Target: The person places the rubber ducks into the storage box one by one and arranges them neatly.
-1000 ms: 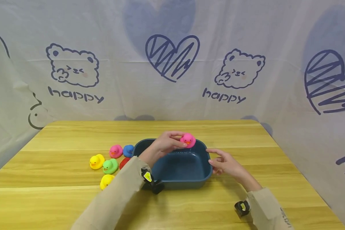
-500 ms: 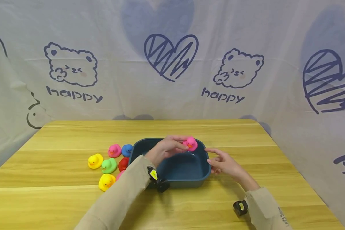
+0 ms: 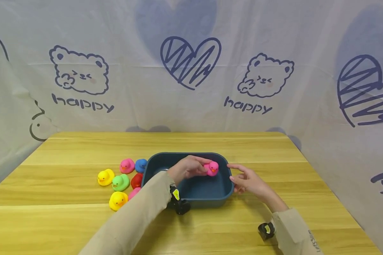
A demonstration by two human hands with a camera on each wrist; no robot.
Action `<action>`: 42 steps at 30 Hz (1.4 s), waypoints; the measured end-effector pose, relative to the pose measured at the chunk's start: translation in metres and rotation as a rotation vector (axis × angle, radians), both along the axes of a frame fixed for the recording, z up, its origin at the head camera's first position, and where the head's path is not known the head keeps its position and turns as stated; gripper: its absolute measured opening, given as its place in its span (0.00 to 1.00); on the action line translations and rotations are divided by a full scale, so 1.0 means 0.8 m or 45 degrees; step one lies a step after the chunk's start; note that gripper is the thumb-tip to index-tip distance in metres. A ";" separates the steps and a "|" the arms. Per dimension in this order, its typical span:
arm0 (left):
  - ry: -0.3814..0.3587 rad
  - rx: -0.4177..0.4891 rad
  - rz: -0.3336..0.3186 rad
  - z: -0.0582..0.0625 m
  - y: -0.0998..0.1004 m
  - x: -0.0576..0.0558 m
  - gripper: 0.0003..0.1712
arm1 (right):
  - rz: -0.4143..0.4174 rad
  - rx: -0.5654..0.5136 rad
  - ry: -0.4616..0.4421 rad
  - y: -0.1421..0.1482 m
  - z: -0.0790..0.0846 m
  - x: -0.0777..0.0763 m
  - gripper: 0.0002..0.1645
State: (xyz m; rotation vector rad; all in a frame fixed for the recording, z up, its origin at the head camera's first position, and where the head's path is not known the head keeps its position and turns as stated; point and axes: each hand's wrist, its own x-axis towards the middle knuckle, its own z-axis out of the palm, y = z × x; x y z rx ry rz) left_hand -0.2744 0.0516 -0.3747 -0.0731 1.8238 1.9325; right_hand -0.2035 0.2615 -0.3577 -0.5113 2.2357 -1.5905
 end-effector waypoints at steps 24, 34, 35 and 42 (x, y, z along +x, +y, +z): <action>0.000 -0.423 0.071 0.018 0.001 0.023 0.22 | 0.000 -0.008 0.011 0.002 -0.004 0.001 0.33; -0.071 -0.341 0.108 0.028 0.000 0.026 0.18 | -0.022 0.011 0.009 0.000 -0.002 0.002 0.33; -0.081 -0.340 0.114 0.024 0.001 0.022 0.18 | -0.023 0.013 0.009 0.000 -0.002 0.002 0.33; -0.132 -0.133 0.109 -0.122 0.028 -0.102 0.21 | -0.021 0.015 0.006 0.000 -0.002 0.002 0.33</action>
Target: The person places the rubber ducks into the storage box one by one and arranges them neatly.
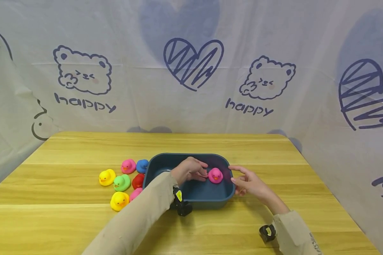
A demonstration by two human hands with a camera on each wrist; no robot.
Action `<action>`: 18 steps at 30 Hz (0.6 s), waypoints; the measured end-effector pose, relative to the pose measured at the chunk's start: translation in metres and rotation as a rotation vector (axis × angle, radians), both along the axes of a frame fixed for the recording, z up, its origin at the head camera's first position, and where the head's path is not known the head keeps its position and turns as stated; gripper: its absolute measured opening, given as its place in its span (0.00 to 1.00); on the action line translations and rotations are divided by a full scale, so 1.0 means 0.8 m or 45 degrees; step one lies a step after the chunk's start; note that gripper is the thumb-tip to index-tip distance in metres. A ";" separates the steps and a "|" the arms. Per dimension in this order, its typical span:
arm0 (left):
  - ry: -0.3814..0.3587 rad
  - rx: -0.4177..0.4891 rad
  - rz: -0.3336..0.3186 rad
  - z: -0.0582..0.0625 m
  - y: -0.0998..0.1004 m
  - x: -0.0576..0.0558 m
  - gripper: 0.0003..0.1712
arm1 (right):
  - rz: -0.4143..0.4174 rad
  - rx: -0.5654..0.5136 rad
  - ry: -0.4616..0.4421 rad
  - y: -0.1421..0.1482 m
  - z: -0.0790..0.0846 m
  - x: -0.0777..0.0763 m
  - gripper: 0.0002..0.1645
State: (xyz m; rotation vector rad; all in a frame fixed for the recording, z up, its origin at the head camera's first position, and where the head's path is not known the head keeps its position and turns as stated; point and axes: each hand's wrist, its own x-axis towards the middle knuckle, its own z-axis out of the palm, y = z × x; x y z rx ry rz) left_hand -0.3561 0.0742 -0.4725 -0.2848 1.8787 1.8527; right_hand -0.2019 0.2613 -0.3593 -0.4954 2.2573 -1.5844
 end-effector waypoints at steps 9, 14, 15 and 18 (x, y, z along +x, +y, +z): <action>0.080 -0.026 -0.041 0.106 -0.024 0.088 0.16 | 0.004 -0.016 -0.002 0.001 0.000 0.001 0.33; 0.190 -0.114 -0.060 0.155 -0.034 0.134 0.15 | 0.017 -0.016 0.001 0.002 -0.003 -0.002 0.34; 0.204 -0.114 -0.065 0.159 -0.035 0.137 0.15 | 0.022 -0.015 0.004 0.002 -0.003 -0.002 0.34; 0.259 -0.150 -0.097 0.163 -0.037 0.141 0.15 | 0.019 -0.009 -0.001 0.002 -0.003 -0.003 0.34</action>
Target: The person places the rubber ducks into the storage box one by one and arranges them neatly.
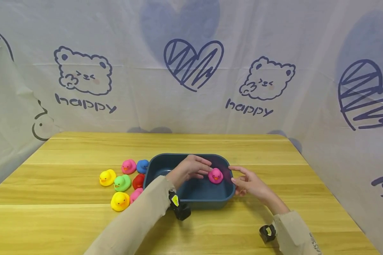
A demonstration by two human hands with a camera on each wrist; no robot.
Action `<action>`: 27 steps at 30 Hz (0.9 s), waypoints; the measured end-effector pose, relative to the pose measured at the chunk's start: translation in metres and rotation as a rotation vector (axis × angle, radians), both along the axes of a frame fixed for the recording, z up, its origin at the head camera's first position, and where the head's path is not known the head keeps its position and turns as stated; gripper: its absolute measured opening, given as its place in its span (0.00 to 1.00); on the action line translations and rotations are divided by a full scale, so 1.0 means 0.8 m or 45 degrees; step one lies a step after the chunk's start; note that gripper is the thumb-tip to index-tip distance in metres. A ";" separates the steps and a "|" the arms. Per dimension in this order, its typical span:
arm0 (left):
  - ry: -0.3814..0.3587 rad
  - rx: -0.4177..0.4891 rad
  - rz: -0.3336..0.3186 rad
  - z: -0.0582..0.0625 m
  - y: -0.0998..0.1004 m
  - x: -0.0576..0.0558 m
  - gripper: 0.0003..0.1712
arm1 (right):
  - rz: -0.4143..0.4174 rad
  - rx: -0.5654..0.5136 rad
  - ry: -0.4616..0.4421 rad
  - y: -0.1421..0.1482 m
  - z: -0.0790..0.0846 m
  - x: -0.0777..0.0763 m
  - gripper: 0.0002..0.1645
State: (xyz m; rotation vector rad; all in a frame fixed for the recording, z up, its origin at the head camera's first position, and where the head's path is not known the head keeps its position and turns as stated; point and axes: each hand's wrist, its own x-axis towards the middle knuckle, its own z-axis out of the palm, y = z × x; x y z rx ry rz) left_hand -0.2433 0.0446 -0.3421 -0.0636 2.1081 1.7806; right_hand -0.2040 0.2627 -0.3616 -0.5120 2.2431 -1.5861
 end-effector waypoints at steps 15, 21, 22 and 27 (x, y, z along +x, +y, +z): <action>0.406 -0.302 -0.189 0.011 -0.006 0.016 0.07 | 0.027 -0.018 0.015 0.004 -0.003 -0.003 0.33; 0.532 -0.365 -0.277 0.013 -0.008 0.024 0.07 | 0.010 -0.002 0.008 0.003 -0.002 -0.002 0.35; 0.547 -0.361 -0.289 0.013 -0.009 0.025 0.07 | 0.010 0.002 0.011 0.003 -0.002 -0.002 0.34; 0.651 -0.335 -0.342 0.013 -0.018 0.031 0.07 | -0.009 0.015 -0.011 0.003 -0.002 -0.002 0.34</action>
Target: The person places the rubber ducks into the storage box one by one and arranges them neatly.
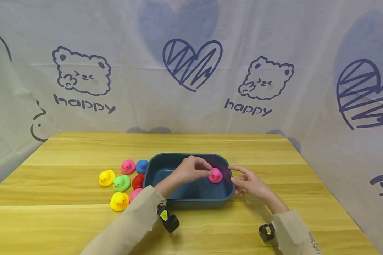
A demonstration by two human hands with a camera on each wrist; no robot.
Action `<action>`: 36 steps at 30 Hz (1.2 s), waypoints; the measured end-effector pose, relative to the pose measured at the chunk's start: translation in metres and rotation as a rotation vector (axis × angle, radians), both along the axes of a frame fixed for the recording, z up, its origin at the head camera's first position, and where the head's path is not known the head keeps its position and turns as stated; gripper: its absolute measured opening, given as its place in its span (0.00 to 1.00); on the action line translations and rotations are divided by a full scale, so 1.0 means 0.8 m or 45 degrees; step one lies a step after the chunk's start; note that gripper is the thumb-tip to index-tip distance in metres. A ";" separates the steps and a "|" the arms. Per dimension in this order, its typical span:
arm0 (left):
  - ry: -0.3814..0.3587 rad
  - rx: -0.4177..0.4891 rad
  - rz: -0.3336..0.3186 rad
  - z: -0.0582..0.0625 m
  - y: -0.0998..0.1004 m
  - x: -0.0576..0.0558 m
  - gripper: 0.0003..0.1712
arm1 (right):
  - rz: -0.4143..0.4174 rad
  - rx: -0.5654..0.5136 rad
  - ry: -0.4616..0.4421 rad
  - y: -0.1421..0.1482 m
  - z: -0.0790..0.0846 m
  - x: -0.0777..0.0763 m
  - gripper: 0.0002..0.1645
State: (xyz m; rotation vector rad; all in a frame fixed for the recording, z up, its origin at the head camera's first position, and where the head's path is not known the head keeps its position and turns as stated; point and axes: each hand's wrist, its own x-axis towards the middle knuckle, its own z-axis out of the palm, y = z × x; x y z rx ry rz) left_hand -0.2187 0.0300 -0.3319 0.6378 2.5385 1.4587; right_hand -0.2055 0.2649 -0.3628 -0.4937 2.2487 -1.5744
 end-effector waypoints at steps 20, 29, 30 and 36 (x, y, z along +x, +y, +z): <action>0.058 0.146 -0.087 -0.001 -0.042 0.019 0.07 | -0.013 -0.012 0.013 -0.008 0.008 0.000 0.34; 0.081 0.154 -0.104 0.001 -0.067 0.027 0.08 | -0.042 0.003 0.012 -0.008 0.009 0.001 0.35; 0.079 0.152 -0.101 0.001 -0.071 0.028 0.08 | -0.043 0.001 0.010 -0.008 0.009 0.001 0.35; 0.106 0.143 -0.085 0.003 -0.091 0.032 0.08 | -0.050 -0.010 0.011 -0.006 0.010 0.002 0.34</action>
